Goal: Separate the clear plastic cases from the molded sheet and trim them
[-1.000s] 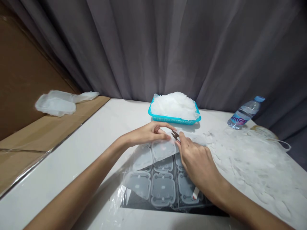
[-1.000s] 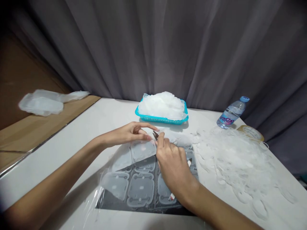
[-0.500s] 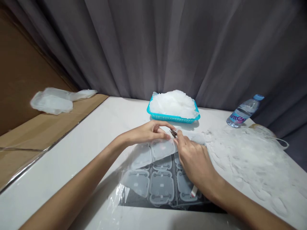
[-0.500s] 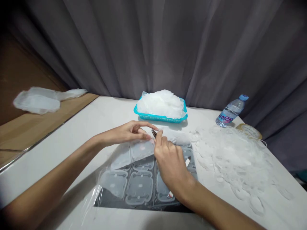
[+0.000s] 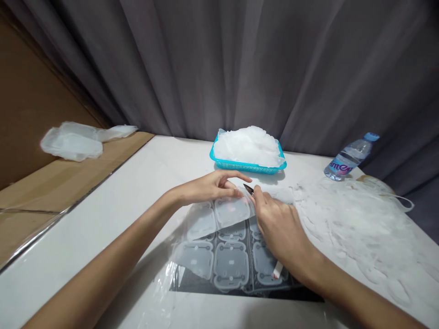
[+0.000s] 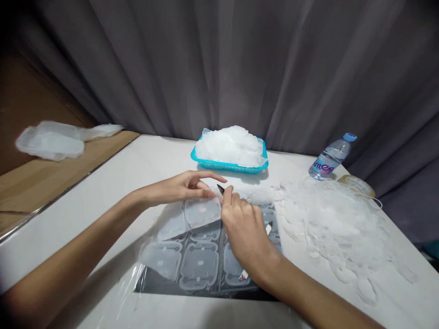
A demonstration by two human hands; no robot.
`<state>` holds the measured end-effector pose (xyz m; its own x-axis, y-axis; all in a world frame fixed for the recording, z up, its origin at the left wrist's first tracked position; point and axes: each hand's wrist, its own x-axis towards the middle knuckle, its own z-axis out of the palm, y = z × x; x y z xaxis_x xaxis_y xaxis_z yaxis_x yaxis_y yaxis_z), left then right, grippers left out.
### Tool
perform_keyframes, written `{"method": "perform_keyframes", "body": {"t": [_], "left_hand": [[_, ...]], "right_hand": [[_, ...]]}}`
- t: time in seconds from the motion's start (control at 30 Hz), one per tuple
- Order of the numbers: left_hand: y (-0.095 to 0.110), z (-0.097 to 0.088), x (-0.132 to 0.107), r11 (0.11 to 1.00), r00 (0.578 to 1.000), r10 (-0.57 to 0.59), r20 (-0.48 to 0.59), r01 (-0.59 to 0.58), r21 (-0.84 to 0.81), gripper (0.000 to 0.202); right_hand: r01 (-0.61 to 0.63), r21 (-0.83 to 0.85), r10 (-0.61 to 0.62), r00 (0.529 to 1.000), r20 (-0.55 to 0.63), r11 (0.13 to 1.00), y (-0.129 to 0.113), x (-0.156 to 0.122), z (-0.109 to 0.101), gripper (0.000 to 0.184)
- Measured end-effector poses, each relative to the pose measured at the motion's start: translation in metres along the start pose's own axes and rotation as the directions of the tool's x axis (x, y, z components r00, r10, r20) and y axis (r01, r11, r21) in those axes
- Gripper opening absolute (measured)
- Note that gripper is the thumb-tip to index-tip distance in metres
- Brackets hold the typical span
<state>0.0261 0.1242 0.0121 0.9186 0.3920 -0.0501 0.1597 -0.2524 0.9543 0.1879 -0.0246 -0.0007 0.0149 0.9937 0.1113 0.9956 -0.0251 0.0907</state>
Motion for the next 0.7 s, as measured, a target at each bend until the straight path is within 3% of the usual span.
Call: {"method": "perform_keyframes", "body": {"t": [0.17, 0.37, 0.53, 0.7], "left_hand": [[0.003, 0.000, -0.001, 0.997, 0.996, -0.078, 0.036, 0.079, -0.023, 0.055], [-0.005, -0.004, -0.003, 0.993, 0.998, -0.064, 0.008, 0.062, 0.102, 0.052], [-0.029, -0.008, -0.001, 0.887, 0.996, -0.063, -0.058, 0.083, 0.454, 0.045], [-0.040, -0.004, 0.004, 0.793, 0.979, 0.027, -0.203, 0.103, 0.601, 0.033]], "right_hand": [[-0.102, -0.026, 0.104, 0.993, 0.052, 0.994, 0.029, 0.011, -0.016, 0.023], [-0.178, -0.050, 0.184, 0.969, 0.162, 0.983, 0.073, 0.029, -0.009, 0.025], [-0.089, 0.010, 0.080, 0.936, 0.342, 0.996, 0.072, 0.025, -0.011, 0.023], [-0.081, 0.017, 0.071, 0.940, 0.332, 0.997, 0.068, 0.018, -0.023, 0.023]]}}
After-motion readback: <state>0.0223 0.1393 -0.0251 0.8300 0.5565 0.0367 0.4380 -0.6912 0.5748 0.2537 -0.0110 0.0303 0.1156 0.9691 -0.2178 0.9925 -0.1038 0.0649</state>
